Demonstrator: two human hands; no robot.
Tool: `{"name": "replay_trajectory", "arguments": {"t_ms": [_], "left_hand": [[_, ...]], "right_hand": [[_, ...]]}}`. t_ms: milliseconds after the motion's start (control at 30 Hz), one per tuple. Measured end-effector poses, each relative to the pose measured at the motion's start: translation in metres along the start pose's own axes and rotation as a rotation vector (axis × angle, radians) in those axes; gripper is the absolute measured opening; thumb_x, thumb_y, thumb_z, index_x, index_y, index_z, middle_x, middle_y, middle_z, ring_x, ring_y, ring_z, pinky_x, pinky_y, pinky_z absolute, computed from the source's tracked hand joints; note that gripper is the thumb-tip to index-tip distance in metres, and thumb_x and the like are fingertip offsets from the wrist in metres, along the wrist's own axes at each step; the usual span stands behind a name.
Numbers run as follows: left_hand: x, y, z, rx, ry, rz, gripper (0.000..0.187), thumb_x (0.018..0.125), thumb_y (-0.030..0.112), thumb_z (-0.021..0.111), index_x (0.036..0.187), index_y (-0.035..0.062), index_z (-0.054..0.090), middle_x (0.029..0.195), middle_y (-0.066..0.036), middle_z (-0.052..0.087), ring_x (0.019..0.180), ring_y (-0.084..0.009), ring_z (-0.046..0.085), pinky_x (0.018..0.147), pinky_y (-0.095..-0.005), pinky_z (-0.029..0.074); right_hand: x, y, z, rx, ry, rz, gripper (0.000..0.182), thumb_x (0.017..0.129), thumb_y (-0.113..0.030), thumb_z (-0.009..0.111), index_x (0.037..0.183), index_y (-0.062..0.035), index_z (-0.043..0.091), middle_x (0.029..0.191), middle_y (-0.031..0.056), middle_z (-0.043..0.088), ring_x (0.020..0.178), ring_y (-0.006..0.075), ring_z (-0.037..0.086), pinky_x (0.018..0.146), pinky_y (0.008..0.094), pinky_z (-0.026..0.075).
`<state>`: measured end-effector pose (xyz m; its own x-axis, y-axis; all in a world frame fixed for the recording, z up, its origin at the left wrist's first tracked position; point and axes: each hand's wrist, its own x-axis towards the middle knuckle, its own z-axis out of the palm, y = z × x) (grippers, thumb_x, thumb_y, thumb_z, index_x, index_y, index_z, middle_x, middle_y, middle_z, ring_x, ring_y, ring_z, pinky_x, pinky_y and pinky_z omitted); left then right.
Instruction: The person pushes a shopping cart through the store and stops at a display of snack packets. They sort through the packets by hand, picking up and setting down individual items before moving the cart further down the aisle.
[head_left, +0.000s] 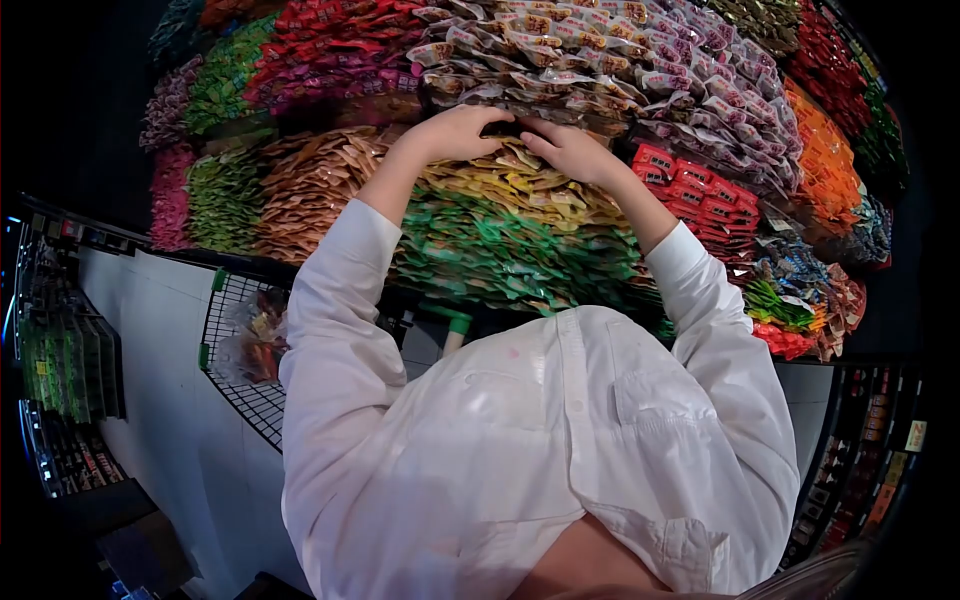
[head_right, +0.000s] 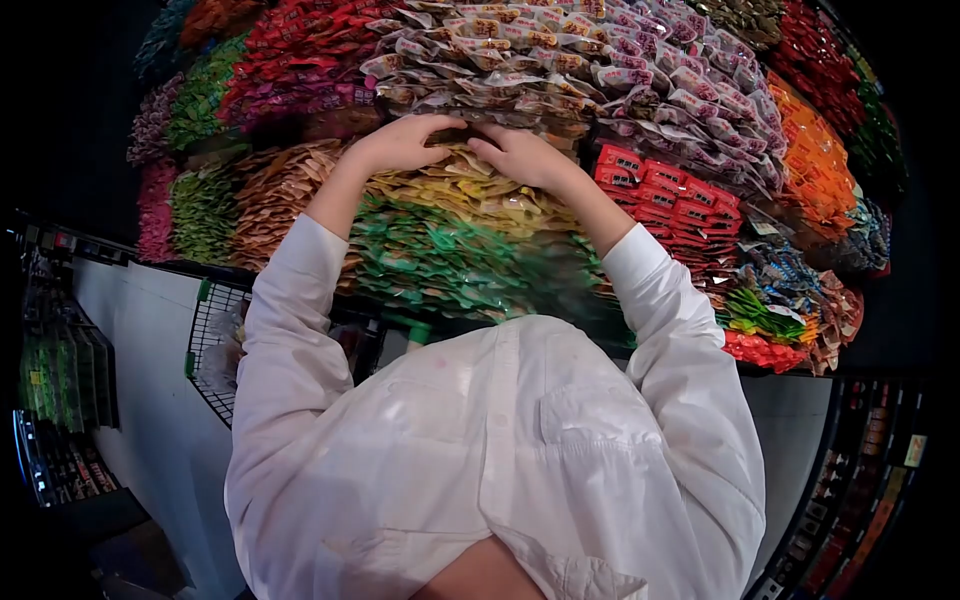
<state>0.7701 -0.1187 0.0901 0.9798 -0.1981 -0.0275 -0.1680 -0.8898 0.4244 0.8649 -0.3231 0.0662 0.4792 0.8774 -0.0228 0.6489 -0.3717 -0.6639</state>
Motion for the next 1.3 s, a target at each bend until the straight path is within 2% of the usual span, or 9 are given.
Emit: {"name": "replay_trajectory", "arguments": {"t_ms": [67, 100, 267, 433, 667, 733, 833, 1067, 1300], "left_hand": [[-0.007, -0.005, -0.002, 0.021, 0.042, 0.019, 0.048, 0.086, 0.024, 0.060, 0.129, 0.0058, 0.052, 0.127, -0.015, 0.057, 0.115, -0.0305, 0.055, 0.096, -0.0376, 0.045], [-0.013, -0.006, -0.003, 0.054, 0.065, -0.025, 0.046, 0.087, 0.025, 0.060, 0.127, 0.0053, 0.053, 0.126, -0.015, 0.058, 0.115, -0.0308, 0.055, 0.096, -0.0380, 0.045], [-0.023, -0.017, 0.001, 0.053, 0.053, -0.118, 0.044, 0.088, 0.027, 0.059, 0.126, 0.0037, 0.056, 0.124, -0.015, 0.059, 0.113, -0.0324, 0.056, 0.095, -0.0391, 0.045], [-0.018, -0.017, -0.002, -0.026, 0.016, -0.190, 0.040, 0.087, 0.026, 0.060, 0.121, 0.0039, 0.060, 0.115, -0.016, 0.064, 0.105, -0.0320, 0.061, 0.091, -0.0383, 0.047], [-0.010, -0.026, 0.000, -0.013, 0.016, -0.117, 0.035, 0.087, 0.026, 0.062, 0.115, 0.0041, 0.063, 0.105, -0.015, 0.067, 0.095, -0.0298, 0.065, 0.084, -0.0379, 0.049], [-0.010, -0.027, 0.001, -0.058, 0.023, -0.131, 0.033, 0.088, 0.024, 0.061, 0.114, 0.0038, 0.064, 0.104, -0.015, 0.068, 0.095, -0.0291, 0.065, 0.084, -0.0372, 0.049], [-0.012, -0.029, 0.001, -0.103, 0.065, -0.129, 0.029, 0.089, 0.022, 0.060, 0.110, 0.0027, 0.066, 0.103, -0.014, 0.068, 0.093, -0.0281, 0.065, 0.082, -0.0361, 0.050], [-0.016, -0.034, 0.006, -0.018, 0.146, -0.031, 0.024, 0.089, 0.019, 0.058, 0.104, 0.0018, 0.068, 0.099, -0.013, 0.069, 0.090, -0.0291, 0.065, 0.080, -0.0368, 0.050], [-0.017, -0.035, 0.009, -0.050, 0.168, -0.021, 0.025, 0.089, 0.020, 0.059, 0.106, 0.0030, 0.066, 0.099, -0.013, 0.069, 0.093, -0.0288, 0.065, 0.082, -0.0368, 0.050]], "right_hand": [[-0.002, -0.005, 0.001, 0.008, 0.026, -0.113, 0.058, 0.095, -0.046, 0.047, 0.138, -0.0080, 0.044, 0.123, 0.0183, 0.059, 0.107, 0.0314, 0.059, 0.092, 0.0374, 0.044], [-0.002, -0.010, 0.001, -0.005, 0.034, -0.163, 0.058, 0.091, -0.040, 0.056, 0.138, -0.0088, 0.044, 0.125, 0.0183, 0.058, 0.106, 0.0322, 0.059, 0.091, 0.0386, 0.045], [0.007, -0.013, 0.012, -0.126, -0.006, -0.368, 0.061, 0.082, -0.022, 0.066, 0.138, -0.0085, 0.044, 0.130, 0.0182, 0.054, 0.108, 0.0322, 0.059, 0.093, 0.0396, 0.045], [0.018, -0.013, 0.003, 0.025, -0.073, -0.291, 0.056, 0.084, -0.029, 0.068, 0.132, -0.0065, 0.050, 0.114, 0.0168, 0.064, 0.102, 0.0313, 0.062, 0.089, 0.0375, 0.048], [0.024, -0.018, 0.011, -0.079, -0.060, -0.208, 0.052, 0.085, -0.037, 0.068, 0.126, -0.0070, 0.056, 0.106, 0.0169, 0.067, 0.096, 0.0302, 0.065, 0.083, 0.0384, 0.050], [0.026, -0.013, 0.022, -0.151, 0.117, -0.157, 0.054, 0.083, -0.047, 0.066, 0.122, -0.0097, 0.060, 0.100, 0.0174, 0.068, 0.091, 0.0311, 0.066, 0.080, 0.0407, 0.051], [0.029, -0.018, 0.031, -0.298, 0.180, -0.054, 0.058, 0.080, -0.055, 0.064, 0.118, -0.0116, 0.062, 0.098, 0.0171, 0.068, 0.091, 0.0331, 0.065, 0.079, 0.0436, 0.051], [0.035, -0.033, 0.030, -0.399, 0.147, 0.073, 0.057, 0.079, -0.057, 0.063, 0.110, -0.0097, 0.064, 0.098, 0.0167, 0.068, 0.095, 0.0340, 0.064, 0.080, 0.0438, 0.052], [0.037, -0.032, 0.026, -0.440, 0.075, 0.179, 0.059, 0.080, -0.058, 0.060, 0.116, -0.0108, 0.063, 0.107, 0.0190, 0.066, 0.101, 0.0342, 0.063, 0.084, 0.0429, 0.050]]}}
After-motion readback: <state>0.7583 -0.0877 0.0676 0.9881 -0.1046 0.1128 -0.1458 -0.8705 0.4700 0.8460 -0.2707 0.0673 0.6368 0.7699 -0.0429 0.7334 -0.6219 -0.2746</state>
